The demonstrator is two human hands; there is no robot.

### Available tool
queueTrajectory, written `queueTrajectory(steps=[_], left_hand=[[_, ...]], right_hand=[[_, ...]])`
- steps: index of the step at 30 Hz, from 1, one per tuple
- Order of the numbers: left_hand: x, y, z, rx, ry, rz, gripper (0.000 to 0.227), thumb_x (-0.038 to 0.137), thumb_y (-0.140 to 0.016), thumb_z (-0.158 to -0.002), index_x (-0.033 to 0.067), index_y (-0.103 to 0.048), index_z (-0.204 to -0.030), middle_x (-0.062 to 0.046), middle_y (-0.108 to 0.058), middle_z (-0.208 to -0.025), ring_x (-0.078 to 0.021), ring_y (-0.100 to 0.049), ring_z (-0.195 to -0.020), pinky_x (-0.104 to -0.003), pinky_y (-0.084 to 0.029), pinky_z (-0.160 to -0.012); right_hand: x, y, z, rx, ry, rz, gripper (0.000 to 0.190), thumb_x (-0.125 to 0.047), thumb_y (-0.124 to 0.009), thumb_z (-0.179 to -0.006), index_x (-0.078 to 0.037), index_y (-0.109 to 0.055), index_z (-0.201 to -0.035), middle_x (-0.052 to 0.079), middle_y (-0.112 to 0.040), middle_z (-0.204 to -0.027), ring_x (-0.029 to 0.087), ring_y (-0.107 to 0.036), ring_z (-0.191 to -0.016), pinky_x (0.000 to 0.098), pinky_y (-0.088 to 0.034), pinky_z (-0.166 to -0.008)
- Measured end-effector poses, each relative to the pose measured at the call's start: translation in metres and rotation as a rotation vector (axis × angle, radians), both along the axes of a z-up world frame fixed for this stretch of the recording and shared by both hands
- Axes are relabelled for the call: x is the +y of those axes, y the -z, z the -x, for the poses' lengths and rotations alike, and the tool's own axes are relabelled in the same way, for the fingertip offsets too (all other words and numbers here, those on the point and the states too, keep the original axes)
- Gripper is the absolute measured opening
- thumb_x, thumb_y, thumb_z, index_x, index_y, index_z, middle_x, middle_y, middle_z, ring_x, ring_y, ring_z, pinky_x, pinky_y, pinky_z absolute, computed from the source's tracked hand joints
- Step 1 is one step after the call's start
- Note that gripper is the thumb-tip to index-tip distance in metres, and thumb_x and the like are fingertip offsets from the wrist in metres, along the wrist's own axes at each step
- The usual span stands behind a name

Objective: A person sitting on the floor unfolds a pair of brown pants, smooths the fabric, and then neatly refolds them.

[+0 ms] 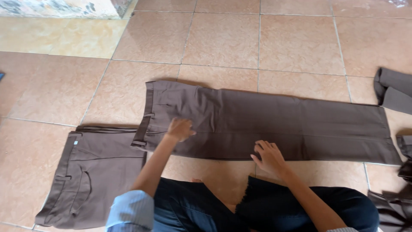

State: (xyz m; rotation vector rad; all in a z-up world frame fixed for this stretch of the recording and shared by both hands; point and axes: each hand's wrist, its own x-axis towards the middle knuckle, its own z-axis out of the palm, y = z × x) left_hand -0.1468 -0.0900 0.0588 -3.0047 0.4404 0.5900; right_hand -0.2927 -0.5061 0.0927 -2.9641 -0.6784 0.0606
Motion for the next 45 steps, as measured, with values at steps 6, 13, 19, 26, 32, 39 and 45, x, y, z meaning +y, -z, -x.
queueTrajectory(steps=[6,13,19,26,32,39,45], left_hand=[[-0.172,0.039,0.086,-0.468,-0.078,0.395,0.074,0.056,-0.046,-0.103,0.0095,-0.037,-0.159,-0.011,-0.033,-0.167,-0.0291,-0.032,-0.151,-0.055,-0.020,-0.125],[-0.188,0.034,0.113,-0.432,-0.232,0.469,0.076,0.061,-0.043,-0.102,0.0155,-0.031,-0.162,-0.005,-0.030,-0.168,-0.0258,-0.027,-0.154,-0.054,-0.018,-0.125],[-0.189,0.041,0.114,-0.540,-0.246,0.511,0.071,0.056,-0.049,-0.101,0.0157,-0.039,-0.159,-0.005,-0.040,-0.163,-0.0236,-0.033,-0.151,-0.050,-0.022,-0.124],[-0.191,0.037,0.116,-0.582,-0.263,0.535,0.073,0.057,-0.057,-0.097,0.0128,-0.046,-0.154,-0.007,-0.045,-0.160,-0.0258,-0.037,-0.150,-0.052,-0.024,-0.123],[-0.192,0.026,0.117,-0.604,-0.246,0.565,0.072,0.049,-0.060,-0.095,0.0081,-0.046,-0.152,-0.008,-0.045,-0.160,-0.0263,-0.038,-0.150,-0.051,-0.025,-0.123],[-0.193,0.010,0.114,-0.646,-0.231,0.591,0.068,0.039,-0.065,-0.093,0.0034,-0.049,-0.149,-0.009,-0.048,-0.157,-0.0270,-0.040,-0.149,-0.049,-0.028,-0.123],[-0.197,0.006,0.113,-0.612,-0.242,0.579,0.066,0.039,-0.063,-0.095,0.0065,-0.049,-0.150,-0.007,-0.049,-0.157,-0.0264,-0.041,-0.149,-0.048,-0.027,-0.123]], right_hand=[[0.012,0.003,-0.019,0.007,0.071,-0.096,0.051,-0.035,-0.033,-0.111,-0.019,-0.035,-0.160,0.009,-0.035,-0.165,0.027,-0.032,-0.151,0.0503,-0.025,-0.122],[-0.071,0.057,-0.025,0.216,0.311,0.046,0.056,-0.051,-0.019,-0.110,-0.038,-0.018,-0.165,0.001,-0.017,-0.172,0.021,-0.018,-0.157,0.0502,-0.013,-0.129],[-0.169,0.117,-0.025,-0.017,0.743,-0.046,0.055,-0.046,-0.022,-0.113,-0.036,-0.018,-0.167,0.009,-0.023,-0.171,0.027,-0.024,-0.156,0.0535,-0.017,-0.128],[-0.104,0.054,-0.086,-0.296,0.533,0.045,0.059,-0.041,-0.046,-0.108,-0.017,-0.038,-0.161,0.011,-0.039,-0.165,0.027,-0.033,-0.153,0.0585,-0.022,-0.123],[-0.058,0.038,-0.091,0.068,-0.137,-0.048,0.057,-0.043,-0.039,-0.106,-0.027,-0.033,-0.160,0.002,-0.028,-0.168,0.022,-0.023,-0.155,0.0510,-0.013,-0.125],[-0.138,0.062,-0.115,-0.123,0.060,-0.103,0.059,-0.042,-0.039,-0.106,-0.023,-0.031,-0.161,0.007,-0.032,-0.167,0.026,-0.029,-0.153,0.0512,-0.018,-0.125],[-0.242,0.077,-0.129,-0.038,0.436,-0.041,0.064,-0.050,-0.036,-0.103,-0.029,-0.026,-0.163,0.000,-0.024,-0.170,0.021,-0.019,-0.156,0.0500,-0.014,-0.125]])
